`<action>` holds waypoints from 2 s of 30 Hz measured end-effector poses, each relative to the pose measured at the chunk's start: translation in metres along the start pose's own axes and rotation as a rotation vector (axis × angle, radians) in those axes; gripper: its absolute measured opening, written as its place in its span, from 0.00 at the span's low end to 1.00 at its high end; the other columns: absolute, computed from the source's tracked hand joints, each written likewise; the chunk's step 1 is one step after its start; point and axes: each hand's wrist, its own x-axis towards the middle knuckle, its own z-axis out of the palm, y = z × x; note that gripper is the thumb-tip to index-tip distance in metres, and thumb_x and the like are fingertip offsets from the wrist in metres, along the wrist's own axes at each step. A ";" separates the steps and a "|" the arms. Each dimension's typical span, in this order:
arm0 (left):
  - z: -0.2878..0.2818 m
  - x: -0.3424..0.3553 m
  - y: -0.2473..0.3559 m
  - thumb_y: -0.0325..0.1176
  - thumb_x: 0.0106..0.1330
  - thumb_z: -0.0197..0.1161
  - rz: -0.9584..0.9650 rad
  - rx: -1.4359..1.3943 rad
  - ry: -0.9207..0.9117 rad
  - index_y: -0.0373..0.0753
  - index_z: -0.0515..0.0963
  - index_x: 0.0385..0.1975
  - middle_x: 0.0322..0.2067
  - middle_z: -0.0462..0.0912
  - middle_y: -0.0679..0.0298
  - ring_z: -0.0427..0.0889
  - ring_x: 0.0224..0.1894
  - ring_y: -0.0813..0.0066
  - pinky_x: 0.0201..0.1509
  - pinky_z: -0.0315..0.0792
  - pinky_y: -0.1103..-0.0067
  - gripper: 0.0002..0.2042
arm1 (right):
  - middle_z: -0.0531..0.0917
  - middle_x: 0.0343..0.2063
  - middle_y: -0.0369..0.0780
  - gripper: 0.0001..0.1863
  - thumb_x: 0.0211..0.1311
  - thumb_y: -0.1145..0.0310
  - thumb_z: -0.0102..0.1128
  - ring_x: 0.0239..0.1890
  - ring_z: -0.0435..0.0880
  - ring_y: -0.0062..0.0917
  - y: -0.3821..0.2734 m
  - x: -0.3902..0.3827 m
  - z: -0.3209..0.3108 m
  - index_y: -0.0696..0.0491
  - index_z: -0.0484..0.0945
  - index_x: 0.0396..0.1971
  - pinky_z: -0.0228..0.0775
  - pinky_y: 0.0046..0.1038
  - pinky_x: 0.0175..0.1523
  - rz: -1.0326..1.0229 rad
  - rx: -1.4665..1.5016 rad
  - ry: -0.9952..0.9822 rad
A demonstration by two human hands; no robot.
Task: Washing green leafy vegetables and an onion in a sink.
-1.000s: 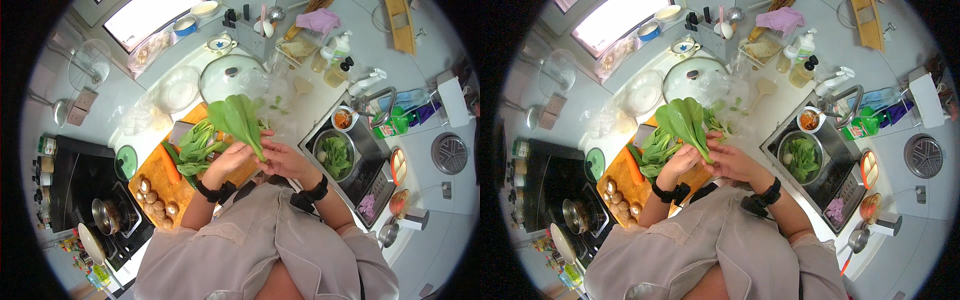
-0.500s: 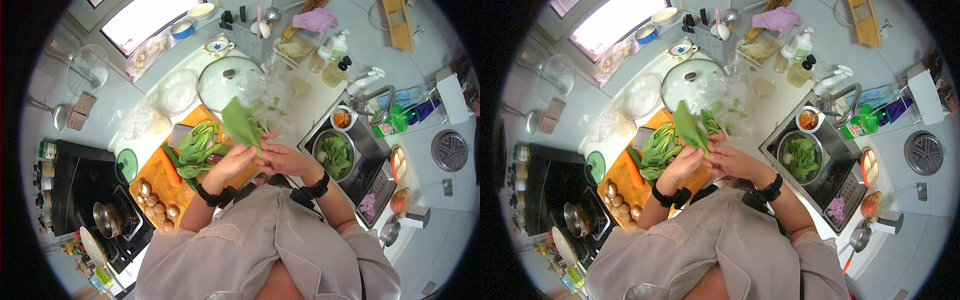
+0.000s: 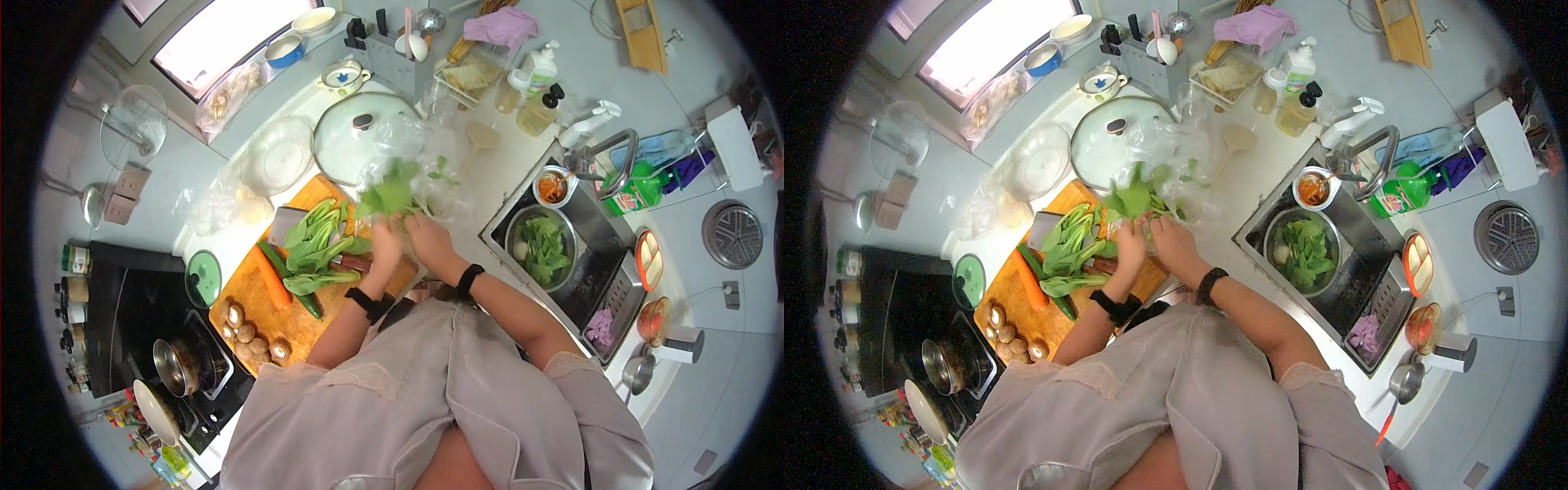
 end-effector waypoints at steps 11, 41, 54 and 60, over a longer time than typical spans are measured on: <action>-0.014 -0.018 0.006 0.31 0.60 0.47 -0.144 -0.053 -0.507 0.30 0.70 0.30 0.22 0.75 0.54 0.74 0.26 0.64 0.30 0.67 0.74 0.09 | 0.71 0.45 0.43 0.21 0.58 0.62 0.48 0.44 0.71 0.24 0.006 0.001 -0.035 0.60 0.65 0.47 0.63 0.25 0.49 0.332 1.271 -0.461; -0.094 -0.007 0.047 0.31 0.50 0.58 0.727 0.539 -0.238 0.43 0.72 0.32 0.31 0.75 0.67 0.72 0.42 0.73 0.58 0.50 0.57 0.08 | 0.76 0.31 0.38 0.17 0.60 0.65 0.47 0.34 0.74 0.20 -0.005 -0.036 -0.085 0.57 0.66 0.47 0.66 0.20 0.39 0.093 0.720 -0.057; -0.072 -0.018 0.077 0.31 0.50 0.59 0.492 0.126 -0.130 0.34 0.71 0.34 0.39 0.69 0.56 0.66 0.43 0.60 0.48 0.59 0.70 0.12 | 0.71 0.34 0.33 0.10 0.62 0.70 0.44 0.31 0.66 0.15 -0.025 -0.040 -0.066 0.53 0.66 0.43 0.61 0.19 0.36 0.254 1.644 -0.094; -0.058 -0.015 0.080 0.32 0.57 0.56 0.416 -0.067 -0.363 0.33 0.69 0.41 0.43 0.65 0.54 0.69 0.41 0.61 0.47 0.63 0.72 0.14 | 0.71 0.32 0.33 0.11 0.62 0.68 0.44 0.28 0.66 0.16 -0.030 -0.042 -0.079 0.53 0.66 0.43 0.60 0.17 0.34 0.200 1.522 -0.181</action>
